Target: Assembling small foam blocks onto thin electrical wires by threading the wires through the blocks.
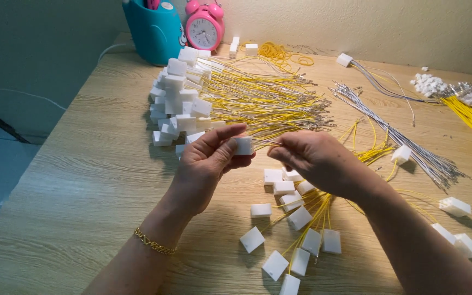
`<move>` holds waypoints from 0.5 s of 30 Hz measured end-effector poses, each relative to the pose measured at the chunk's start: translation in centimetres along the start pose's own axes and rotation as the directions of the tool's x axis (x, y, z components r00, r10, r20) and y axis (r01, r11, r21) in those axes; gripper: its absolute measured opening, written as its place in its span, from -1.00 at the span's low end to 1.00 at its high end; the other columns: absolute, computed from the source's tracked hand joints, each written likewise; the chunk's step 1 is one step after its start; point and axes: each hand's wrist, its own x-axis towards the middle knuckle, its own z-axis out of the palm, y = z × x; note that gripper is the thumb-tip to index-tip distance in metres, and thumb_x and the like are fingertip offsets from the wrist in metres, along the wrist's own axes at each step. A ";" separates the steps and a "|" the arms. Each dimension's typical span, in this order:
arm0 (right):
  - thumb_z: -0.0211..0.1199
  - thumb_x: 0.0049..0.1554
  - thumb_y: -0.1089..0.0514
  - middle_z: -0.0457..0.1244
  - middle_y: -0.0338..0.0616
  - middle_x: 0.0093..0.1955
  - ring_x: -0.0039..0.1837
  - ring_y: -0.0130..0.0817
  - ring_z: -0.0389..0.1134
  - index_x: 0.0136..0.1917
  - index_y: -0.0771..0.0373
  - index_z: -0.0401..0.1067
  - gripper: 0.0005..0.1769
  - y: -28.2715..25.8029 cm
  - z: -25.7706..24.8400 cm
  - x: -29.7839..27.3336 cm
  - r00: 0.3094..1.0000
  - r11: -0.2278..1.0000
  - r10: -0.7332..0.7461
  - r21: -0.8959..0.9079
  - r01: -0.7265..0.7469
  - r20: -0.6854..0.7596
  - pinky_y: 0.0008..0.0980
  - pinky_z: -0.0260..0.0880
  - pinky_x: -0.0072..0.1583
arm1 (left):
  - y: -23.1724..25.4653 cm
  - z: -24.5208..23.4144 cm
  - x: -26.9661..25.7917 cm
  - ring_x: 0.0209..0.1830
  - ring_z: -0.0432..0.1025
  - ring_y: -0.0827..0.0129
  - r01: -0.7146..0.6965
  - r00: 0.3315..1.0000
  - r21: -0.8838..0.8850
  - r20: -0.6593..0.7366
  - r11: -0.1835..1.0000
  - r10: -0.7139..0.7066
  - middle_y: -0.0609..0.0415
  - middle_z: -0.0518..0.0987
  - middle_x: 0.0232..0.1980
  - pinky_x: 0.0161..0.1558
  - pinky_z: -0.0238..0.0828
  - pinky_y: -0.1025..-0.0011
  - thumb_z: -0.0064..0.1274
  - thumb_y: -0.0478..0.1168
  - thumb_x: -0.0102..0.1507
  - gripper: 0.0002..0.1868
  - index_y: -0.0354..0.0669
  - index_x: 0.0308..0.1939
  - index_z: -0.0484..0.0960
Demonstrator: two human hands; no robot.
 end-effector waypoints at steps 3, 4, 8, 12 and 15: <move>0.04 0.23 0.13 0.24 -0.02 -0.45 -0.30 -0.24 0.21 -0.13 0.25 0.51 -0.74 -0.1 -2.2 -0.1 0.999 0.998 0.036 0.060 -0.034 -0.024 -0.25 0.30 -0.16 | 1.1 -1.3 0.7 -0.21 0.57 0.30 -0.045 0.997 0.084 -0.061 0.995 0.051 -0.14 0.62 -0.16 -0.09 0.62 0.33 -0.05 -0.32 0.30 -0.68 -0.29 0.13 0.54; 0.04 0.23 0.13 0.24 -0.02 -0.45 -0.30 -0.24 0.21 -0.13 0.25 0.51 -0.74 0.8 -2.9 0.1 1.000 0.998 0.018 0.063 -0.016 -0.021 -0.25 0.30 -0.16 | 2.4 -1.8 0.8 -0.21 0.57 0.30 -0.057 0.995 0.093 -0.070 0.994 0.064 -0.14 0.62 -0.16 -0.09 0.62 0.33 -0.05 -0.32 0.30 -0.68 -0.29 0.13 0.54; 0.05 0.22 0.14 0.39 -0.14 -0.11 -0.05 -0.40 0.31 -0.02 0.29 0.54 -0.72 4.5 -5.3 0.9 0.990 0.980 0.114 0.170 -0.099 -0.083 -0.46 0.24 0.04 | 7.9 -2.5 1.1 -0.36 0.50 0.34 0.021 0.983 0.326 -0.180 0.945 0.040 -0.02 0.64 -0.15 -0.27 0.53 0.48 0.01 -0.26 0.24 -0.68 -0.20 0.06 0.59; 0.08 0.27 0.13 0.20 -0.23 -0.32 -0.26 -0.43 0.10 -0.01 0.27 0.56 -0.73 8.4 -5.9 2.5 0.974 0.981 0.115 0.179 -0.079 -0.195 -0.48 0.15 -0.16 | 10.3 -3.8 3.7 -0.44 0.36 0.47 -0.024 0.975 0.487 -0.182 0.873 0.129 0.09 0.58 -0.29 -0.36 0.38 0.55 -0.02 -0.28 0.28 -0.77 -0.21 -0.02 0.62; 0.08 0.29 0.12 0.33 -0.32 -0.17 -0.19 -0.51 0.15 0.03 0.20 0.56 -0.75 8.5 -5.7 4.7 0.945 0.975 0.200 0.144 -0.167 -0.260 -0.49 0.16 -0.13 | 11.7 -4.3 7.1 -0.09 0.48 0.40 -0.087 0.976 0.646 -0.097 0.758 0.195 0.10 0.64 -0.07 -0.12 0.50 0.51 -0.06 -0.21 0.28 -0.79 -0.11 -0.06 0.60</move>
